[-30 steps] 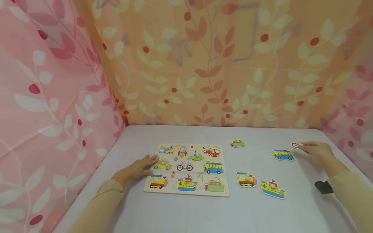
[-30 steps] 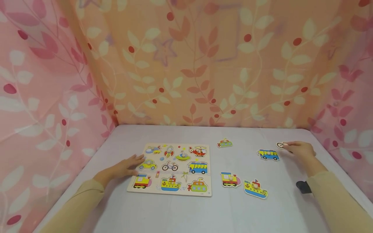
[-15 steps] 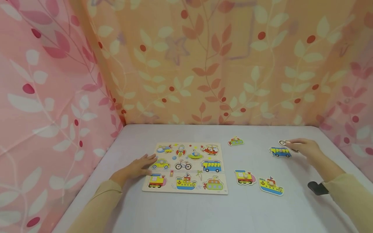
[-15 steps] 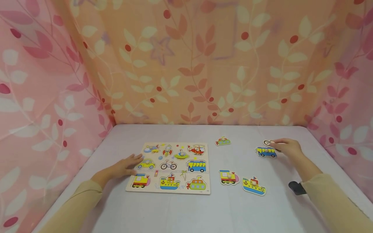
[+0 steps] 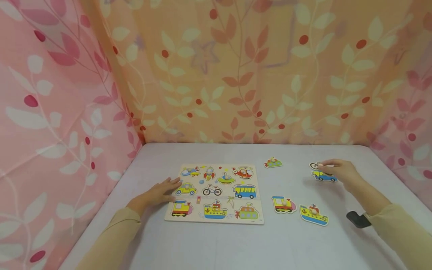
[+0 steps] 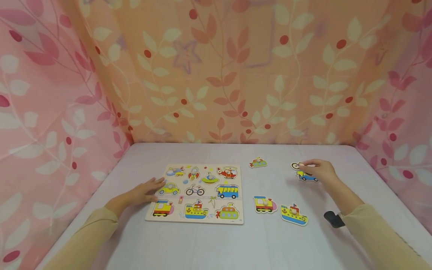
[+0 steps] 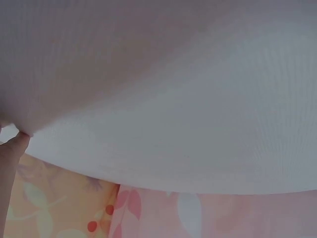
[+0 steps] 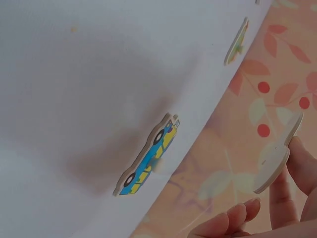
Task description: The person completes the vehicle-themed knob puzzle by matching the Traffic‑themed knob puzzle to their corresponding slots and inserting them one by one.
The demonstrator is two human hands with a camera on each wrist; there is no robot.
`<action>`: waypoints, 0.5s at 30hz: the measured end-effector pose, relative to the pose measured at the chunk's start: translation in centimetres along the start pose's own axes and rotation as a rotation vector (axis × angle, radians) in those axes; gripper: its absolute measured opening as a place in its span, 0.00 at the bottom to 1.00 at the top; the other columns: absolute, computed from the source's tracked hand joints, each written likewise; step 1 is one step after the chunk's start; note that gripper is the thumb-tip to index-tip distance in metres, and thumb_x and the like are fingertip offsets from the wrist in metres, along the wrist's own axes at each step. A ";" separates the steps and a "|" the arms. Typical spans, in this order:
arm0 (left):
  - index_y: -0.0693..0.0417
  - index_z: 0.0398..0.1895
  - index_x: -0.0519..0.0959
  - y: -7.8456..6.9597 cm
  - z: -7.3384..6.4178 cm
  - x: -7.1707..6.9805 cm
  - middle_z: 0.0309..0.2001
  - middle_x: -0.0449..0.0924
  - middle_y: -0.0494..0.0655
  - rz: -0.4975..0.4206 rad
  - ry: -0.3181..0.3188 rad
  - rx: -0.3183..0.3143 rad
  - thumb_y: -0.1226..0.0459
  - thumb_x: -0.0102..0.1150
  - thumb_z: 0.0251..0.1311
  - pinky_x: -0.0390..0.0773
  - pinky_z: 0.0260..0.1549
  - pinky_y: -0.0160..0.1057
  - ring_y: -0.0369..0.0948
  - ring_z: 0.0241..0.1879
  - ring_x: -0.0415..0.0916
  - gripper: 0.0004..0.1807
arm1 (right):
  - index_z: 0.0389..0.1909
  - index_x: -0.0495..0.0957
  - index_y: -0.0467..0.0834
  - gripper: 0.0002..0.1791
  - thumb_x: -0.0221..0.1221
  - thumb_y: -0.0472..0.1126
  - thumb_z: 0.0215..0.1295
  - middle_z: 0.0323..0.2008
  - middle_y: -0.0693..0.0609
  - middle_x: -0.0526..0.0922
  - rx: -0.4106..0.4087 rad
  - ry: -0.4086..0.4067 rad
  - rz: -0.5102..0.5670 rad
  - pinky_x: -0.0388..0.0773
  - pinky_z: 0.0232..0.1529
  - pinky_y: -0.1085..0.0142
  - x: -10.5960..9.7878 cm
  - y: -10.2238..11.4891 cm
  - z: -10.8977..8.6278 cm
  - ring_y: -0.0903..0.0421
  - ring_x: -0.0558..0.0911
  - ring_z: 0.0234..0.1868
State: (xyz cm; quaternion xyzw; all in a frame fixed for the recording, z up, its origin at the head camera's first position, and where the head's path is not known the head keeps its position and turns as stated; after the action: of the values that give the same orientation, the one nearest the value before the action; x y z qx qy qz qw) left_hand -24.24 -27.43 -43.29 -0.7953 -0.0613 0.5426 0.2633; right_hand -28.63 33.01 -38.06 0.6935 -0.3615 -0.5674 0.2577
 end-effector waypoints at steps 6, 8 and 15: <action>0.47 0.74 0.60 0.3 0.2 0.1 0.77 0.47 0.47 0.009 0.002 -0.004 0.51 0.62 0.61 0.36 0.65 0.69 0.59 0.75 0.33 0.39 | 0.61 0.66 0.29 0.39 0.57 0.59 0.66 0.60 0.25 0.62 -0.054 -0.006 0.009 0.67 0.51 0.36 1.6 1.4 -0.8 0.31 0.62 0.57; 0.47 0.74 0.60 0.3 0.2 0.1 0.77 0.47 0.47 0.013 0.001 -0.005 0.51 0.62 0.61 0.36 0.65 0.69 0.59 0.75 0.33 0.39 | 0.60 0.67 0.29 0.37 0.58 0.58 0.67 0.60 0.26 0.62 -0.069 -0.006 0.019 0.68 0.49 0.39 2.2 1.9 -0.9 0.32 0.62 0.56; 0.49 0.75 0.59 0.1 0.1 0.1 0.77 0.47 0.50 0.017 0.006 0.004 0.52 0.60 0.63 0.34 0.66 0.67 0.59 0.74 0.32 0.39 | 0.58 0.71 0.31 0.33 0.60 0.55 0.66 0.53 0.32 0.65 -0.097 0.007 0.042 0.65 0.45 0.49 4.4 3.6 -1.1 0.37 0.63 0.52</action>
State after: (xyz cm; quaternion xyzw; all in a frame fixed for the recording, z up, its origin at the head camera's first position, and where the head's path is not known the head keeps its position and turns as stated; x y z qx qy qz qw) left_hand -24.27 -27.48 -43.44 -0.7970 -0.0524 0.5425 0.2603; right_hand -27.94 27.31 -37.69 0.6743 -0.3472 -0.5762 0.3044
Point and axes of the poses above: each hand's wrist, its own z-axis towards the middle knuckle, its own x-axis out of the palm, y = z × x, the point moved 2 cm from there along z, towards the middle knuckle
